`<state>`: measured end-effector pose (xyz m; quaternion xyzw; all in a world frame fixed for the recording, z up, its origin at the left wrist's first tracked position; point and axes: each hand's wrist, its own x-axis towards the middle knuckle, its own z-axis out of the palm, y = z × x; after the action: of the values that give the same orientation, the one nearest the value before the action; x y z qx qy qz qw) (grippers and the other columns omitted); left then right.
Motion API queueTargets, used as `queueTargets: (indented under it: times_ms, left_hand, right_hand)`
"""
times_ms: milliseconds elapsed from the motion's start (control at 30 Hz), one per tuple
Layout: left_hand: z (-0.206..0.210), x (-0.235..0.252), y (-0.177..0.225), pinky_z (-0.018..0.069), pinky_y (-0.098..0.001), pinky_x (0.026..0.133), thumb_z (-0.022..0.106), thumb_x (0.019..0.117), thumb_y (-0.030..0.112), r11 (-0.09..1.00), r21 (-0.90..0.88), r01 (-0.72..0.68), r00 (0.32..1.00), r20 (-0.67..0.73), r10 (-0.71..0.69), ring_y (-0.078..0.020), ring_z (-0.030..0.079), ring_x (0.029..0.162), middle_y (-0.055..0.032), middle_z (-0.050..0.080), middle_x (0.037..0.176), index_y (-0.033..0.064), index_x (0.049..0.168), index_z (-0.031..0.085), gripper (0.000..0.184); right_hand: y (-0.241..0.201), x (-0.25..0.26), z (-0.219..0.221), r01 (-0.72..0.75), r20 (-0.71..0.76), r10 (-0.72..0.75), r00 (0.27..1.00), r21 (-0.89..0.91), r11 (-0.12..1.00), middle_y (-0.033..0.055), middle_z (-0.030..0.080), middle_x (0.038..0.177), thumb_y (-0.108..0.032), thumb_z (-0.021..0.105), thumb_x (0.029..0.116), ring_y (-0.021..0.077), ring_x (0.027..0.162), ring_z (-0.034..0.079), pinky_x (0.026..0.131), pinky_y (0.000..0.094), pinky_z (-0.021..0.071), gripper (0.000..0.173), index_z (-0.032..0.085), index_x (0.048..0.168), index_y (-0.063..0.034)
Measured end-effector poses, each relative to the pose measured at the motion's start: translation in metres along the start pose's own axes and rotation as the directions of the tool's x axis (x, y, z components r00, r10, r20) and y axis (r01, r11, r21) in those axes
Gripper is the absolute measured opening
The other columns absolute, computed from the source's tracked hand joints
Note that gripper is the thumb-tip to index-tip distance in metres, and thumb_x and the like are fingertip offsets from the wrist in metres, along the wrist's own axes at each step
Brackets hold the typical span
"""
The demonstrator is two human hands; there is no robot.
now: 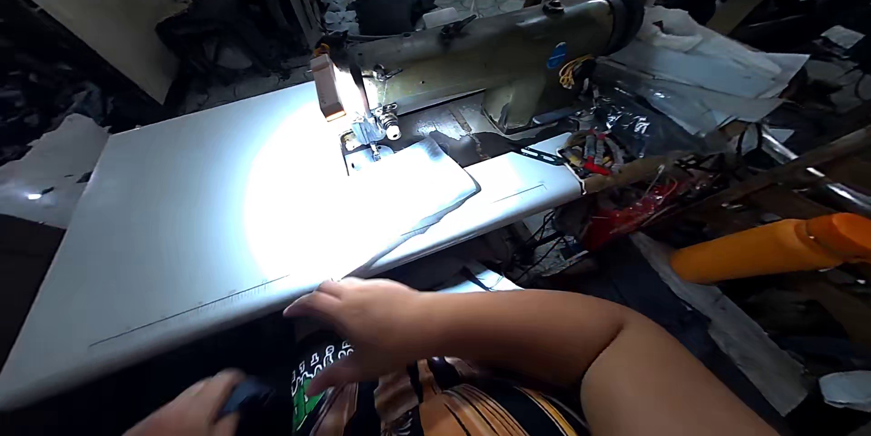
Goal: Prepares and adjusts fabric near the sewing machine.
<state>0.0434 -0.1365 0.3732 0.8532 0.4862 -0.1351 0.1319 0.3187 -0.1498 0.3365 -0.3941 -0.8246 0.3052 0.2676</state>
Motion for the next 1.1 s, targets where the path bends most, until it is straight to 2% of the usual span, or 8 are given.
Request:
queueTargets:
  times_ms: [167, 300, 433, 567, 667, 800, 933, 1100]
  left_hand:
    - [-0.055, 0.012, 0.121, 0.051, -0.0481, 0.045, 0.062, 0.0889, 0.017, 0.909, 0.209, -0.36, 0.763, -0.495, 0.416, -0.0317, 0.068, 0.059, -0.0118, 0.066, 0.07, 0.0048, 0.091, 0.071, 0.016]
    - [-0.066, 0.007, 0.131, 0.0459, -0.0234, 0.055, 0.053, 0.1033, 0.023, 0.723, -0.025, -0.691, 0.551, -0.666, 0.503, -0.0101, 0.061, 0.066, -0.0041, 0.068, 0.079, 0.0085, 0.104, 0.067, 0.02]
    - [-0.054, 0.018, 0.103, 0.0518, -0.0082, 0.078, 0.055, 0.1066, 0.024, 0.389, -0.476, -0.789, 0.612, -0.668, 0.423, 0.0085, 0.062, 0.087, 0.0066, 0.068, 0.095, 0.0091, 0.111, 0.061, 0.017]
    - [-0.031, 0.039, 0.043, 0.0508, -0.0072, 0.068, 0.05, 0.1078, 0.04, 0.499, -0.598, -0.628, 0.778, -0.468, 0.418, 0.0119, 0.061, 0.076, 0.0149, 0.067, 0.086, 0.0194, 0.114, 0.063, 0.025]
    - [-0.028, 0.069, -0.001, 0.0466, -0.0192, 0.055, 0.043, 0.1077, 0.042, 0.826, -0.333, -0.456, 0.885, -0.265, 0.382, 0.0022, 0.053, 0.06, 0.0097, 0.057, 0.069, 0.0173, 0.1, 0.065, 0.034]
    - [-0.044, 0.13, 0.036, 0.0501, -0.0674, 0.085, 0.053, 0.1064, 0.028, 0.993, 0.108, 0.057, 0.991, 0.115, -0.07, -0.0456, 0.068, 0.102, -0.0244, 0.071, 0.103, 0.0046, 0.115, 0.07, 0.03]
    - [-0.006, 0.211, 0.104, 0.0465, -0.0712, 0.092, 0.047, 0.1071, 0.042, 0.994, -0.11, -0.008, 0.918, -0.395, -0.036, -0.0481, 0.059, 0.122, -0.0253, 0.062, 0.133, 0.0063, 0.141, 0.057, 0.05]
    - [0.029, 0.253, 0.114, 0.0328, -0.0741, 0.1, 0.042, 0.1059, 0.053, 0.985, -0.164, -0.056, 0.887, -0.46, -0.026, -0.0467, 0.044, 0.14, -0.0168, 0.049, 0.154, 0.0183, 0.155, 0.046, 0.06]
  right_hand:
    - [-0.022, -0.011, -0.003, -0.141, -0.171, 0.174, 0.97, 0.189, 0.972, 0.0167, 0.071, 0.101, -0.007, 0.074, 0.0846, 0.0304, 0.097, 0.07, 0.083, 0.0533, 0.056, 0.035, 0.064, 0.118, -0.0001]
    - [0.037, -0.069, -0.014, -0.248, -0.456, 0.3, 0.838, 0.171, 0.953, 0.0095, 0.074, 0.103, -0.014, 0.063, 0.0915, 0.0159, 0.095, 0.071, 0.084, 0.0365, 0.0595, 0.028, 0.07, 0.116, -0.0044]
    - [0.09, -0.157, -0.013, -0.482, -0.504, 0.468, 0.726, 0.111, 0.869, 0.008, 0.076, 0.109, -0.008, 0.06, 0.0949, 0.0159, 0.104, 0.072, 0.096, 0.0394, 0.0577, 0.023, 0.077, 0.11, -0.0057]
    - [0.089, -0.235, -0.075, -0.552, -0.376, 0.527, 0.762, 0.05, 0.833, 0.0111, 0.075, 0.103, -0.014, 0.061, 0.0967, 0.0172, 0.098, 0.071, 0.092, 0.0409, 0.0569, 0.021, 0.075, 0.104, 0.0001]
    - [0.065, -0.239, -0.139, -0.555, -0.487, 0.47, 0.736, -0.038, 0.831, -0.0018, 0.072, 0.093, -0.007, 0.06, 0.0924, 0.001, 0.085, 0.066, 0.082, 0.0262, 0.0581, 0.015, 0.073, 0.098, -0.0041]
    - [0.092, -0.14, -0.182, -0.485, -0.573, 0.232, 0.786, -0.339, 0.806, 0.0245, 0.073, 0.101, -0.013, 0.066, 0.0955, 0.0369, 0.095, 0.072, 0.088, 0.0591, 0.054, 0.023, 0.073, 0.106, 0.0058]
    - [0.17, -0.036, -0.166, -0.547, -0.556, 0.364, 0.747, -0.202, 0.813, 0.0235, 0.072, 0.113, -0.015, 0.064, 0.0992, 0.0362, 0.111, 0.069, 0.101, 0.0543, 0.0509, 0.025, 0.073, 0.112, 0.0043]
    - [0.185, -0.032, -0.138, -0.567, -0.529, 0.392, 0.752, -0.218, 0.794, 0.0228, 0.068, 0.121, -0.016, 0.061, 0.1009, 0.0377, 0.116, 0.065, 0.102, 0.0543, 0.0503, 0.03, 0.069, 0.126, -0.0023]
